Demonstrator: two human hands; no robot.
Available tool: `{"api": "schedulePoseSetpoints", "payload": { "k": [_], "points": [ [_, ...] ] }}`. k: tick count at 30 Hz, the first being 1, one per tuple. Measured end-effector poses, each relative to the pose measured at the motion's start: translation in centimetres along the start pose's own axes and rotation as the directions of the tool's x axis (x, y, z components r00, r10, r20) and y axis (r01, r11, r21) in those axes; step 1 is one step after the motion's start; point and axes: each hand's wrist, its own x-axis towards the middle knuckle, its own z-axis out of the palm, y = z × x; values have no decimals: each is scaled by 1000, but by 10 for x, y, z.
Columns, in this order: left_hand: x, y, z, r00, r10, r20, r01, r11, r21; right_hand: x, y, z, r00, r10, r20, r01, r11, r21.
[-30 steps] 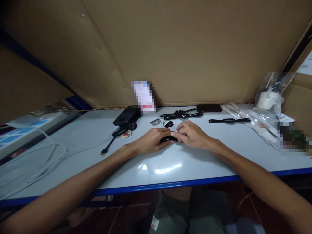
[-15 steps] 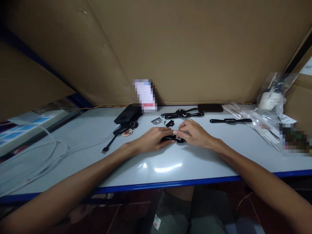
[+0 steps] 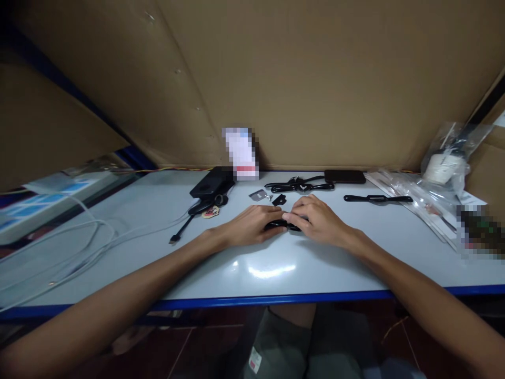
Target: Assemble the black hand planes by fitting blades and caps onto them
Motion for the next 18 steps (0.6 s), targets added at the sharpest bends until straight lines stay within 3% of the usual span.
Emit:
{"api": "schedulePoseSetpoints", "payload": {
  "k": [3,7,13,18],
  "points": [
    [0,-1,0,1000,7,6,-7,1000,-7,0,-3,-1,1000,-7,11,7,999,35],
    [-1,-2,1,1000,2,9,-1,999,-43,-1,0,-3,998,36,-59,-40,997,-70],
    [0,-1,-1,996,-88,-5,87,988,-129,-6,-5,-2,998,25,64,-12,982,-186],
    [-1,1,-8,994,-88,-65,88,996,7,-8,-9,6,997,25,78,-14,990,-142]
  ]
}}
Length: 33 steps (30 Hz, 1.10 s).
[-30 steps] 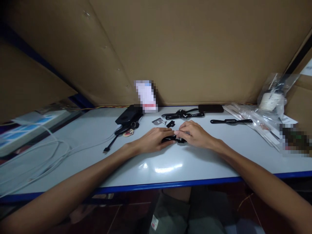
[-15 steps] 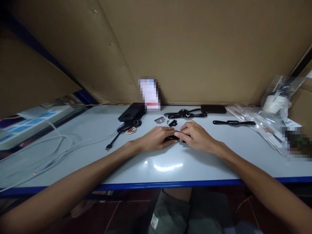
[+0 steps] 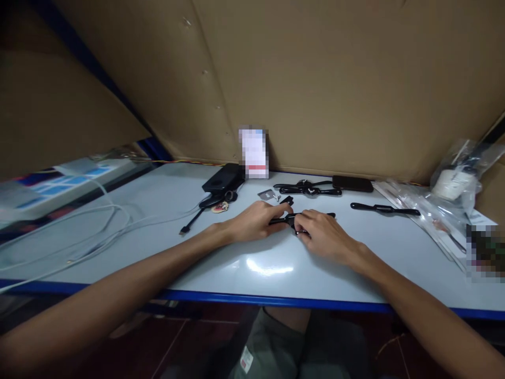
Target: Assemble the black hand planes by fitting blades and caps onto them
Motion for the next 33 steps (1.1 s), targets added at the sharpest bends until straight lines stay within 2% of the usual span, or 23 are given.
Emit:
{"api": "schedulePoseSetpoints", "payload": {
  "k": [4,7,10,12,14,16,18,20,22,25,27,29,33],
  "points": [
    [-3,-6,-4,998,44,-52,-32,976,216,1,1,9,998,-44,-53,48,995,85],
    [-5,-19,-8,990,27,-137,6,972,236,5,2,10,992,-25,-123,47,982,184],
    [-4,-37,-13,957,-101,-271,122,991,60,8,11,-1,974,70,-216,-21,975,222],
    [-3,-47,-15,930,-187,-316,159,981,-112,8,24,-13,960,163,-228,-129,979,157],
    [-1,-53,-15,921,-240,-308,163,953,-255,6,39,-26,953,257,-160,-252,966,50],
    [0,-55,-14,928,-264,-262,165,923,-349,4,53,-35,947,316,-65,-318,947,-33],
    [2,-53,-10,944,-268,-193,170,895,-412,2,61,-39,942,335,13,-333,939,-90],
    [2,-47,-5,958,-257,-125,174,872,-458,1,62,-38,943,333,28,-327,937,-126],
    [3,-38,1,970,-230,-81,164,861,-481,2,58,-32,947,314,-74,-321,937,-138],
    [4,-22,11,977,-192,-91,130,880,-457,4,45,-18,938,226,-264,-266,956,-126],
    [6,-13,17,980,-169,-101,111,897,-429,5,33,-8,964,138,-227,-173,975,-138],
    [7,-8,22,986,-125,-108,71,912,-404,5,22,0,990,56,-126,-78,981,-176],
    [6,-8,25,979,-57,-197,-18,933,-360,8,13,6,989,107,-102,-134,944,-301]
  ]
}}
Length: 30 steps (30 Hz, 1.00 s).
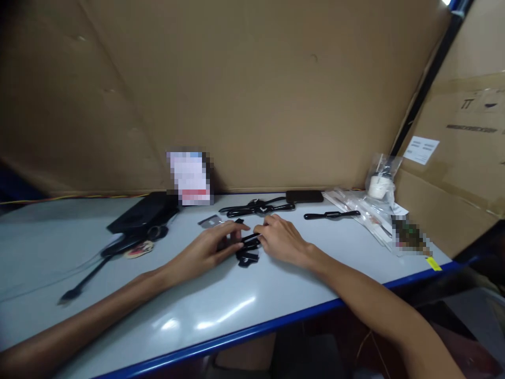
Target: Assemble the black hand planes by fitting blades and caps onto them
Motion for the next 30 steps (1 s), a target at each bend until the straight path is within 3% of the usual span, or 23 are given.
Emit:
{"api": "schedulePoseSetpoints", "payload": {
  "k": [6,10,13,16,18,21,24,27,30],
  "points": [
    [-4,3,-7,992,119,-46,-114,989,90,6,21,-14,989,138,47,-131,983,-130],
    [-5,13,-9,972,231,47,-234,968,95,0,35,-35,966,232,113,-211,962,-175],
    [-4,18,-11,957,267,114,-279,955,103,-6,41,-50,911,372,180,-314,906,-283],
    [-5,23,-11,943,264,201,-285,954,88,-9,44,-58,883,449,136,-382,857,-347],
    [-6,26,-10,933,257,253,-284,956,76,-9,43,-60,892,435,125,-388,877,-283],
    [-5,29,-11,934,230,274,-264,960,91,-11,38,-60,890,376,259,-342,925,-167],
    [-1,19,-20,944,195,266,-240,960,148,-14,32,-55,877,337,343,-291,940,-178],
    [3,-5,-35,963,141,230,-203,942,269,-14,25,-46,915,262,306,-223,962,-156],
    [3,-27,-47,991,38,125,-88,903,421,-8,20,-34,960,148,239,-163,986,45]
  ]
}}
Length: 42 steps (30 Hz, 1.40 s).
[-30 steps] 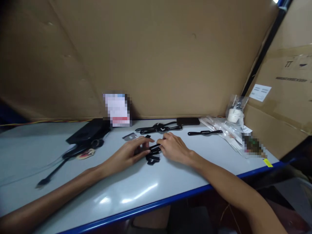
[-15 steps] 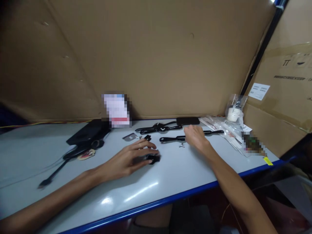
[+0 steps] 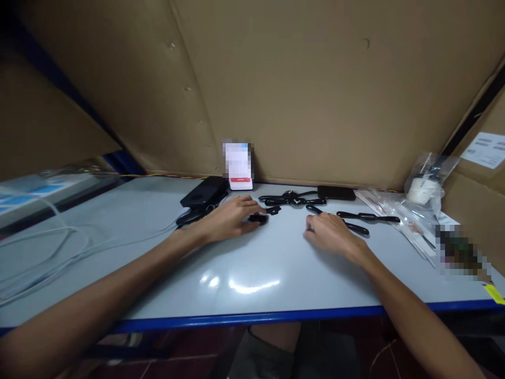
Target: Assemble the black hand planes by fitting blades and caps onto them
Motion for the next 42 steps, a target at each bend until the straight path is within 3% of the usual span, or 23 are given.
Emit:
{"api": "schedulePoseSetpoints", "payload": {
  "k": [2,5,9,13,17,23,30,36,42],
  "points": [
    [-1,-6,1,991,-96,-93,99,994,39,7,0,7,997,-40,-67,47,992,114],
    [-1,2,8,978,-126,-168,122,992,-31,17,7,16,977,-32,-210,44,998,51],
    [2,24,26,998,-5,-60,-2,994,-111,27,23,27,967,-51,-250,46,999,-24],
    [5,31,46,996,-31,86,40,993,-112,39,34,42,984,-44,-173,46,999,4],
    [6,24,49,988,-41,151,57,993,-104,45,39,55,981,-52,-185,58,998,28],
    [0,14,38,993,-117,1,117,993,-14,47,44,62,923,-87,-375,116,992,57],
    [1,-10,38,975,-211,-62,209,977,-37,51,53,66,862,109,-495,-58,991,118],
    [4,-29,45,964,-243,-109,238,969,-62,47,55,57,894,87,-439,60,949,311],
    [7,-36,41,952,-260,-163,252,965,-70,37,22,54,920,-15,-391,204,871,447]
  ]
}}
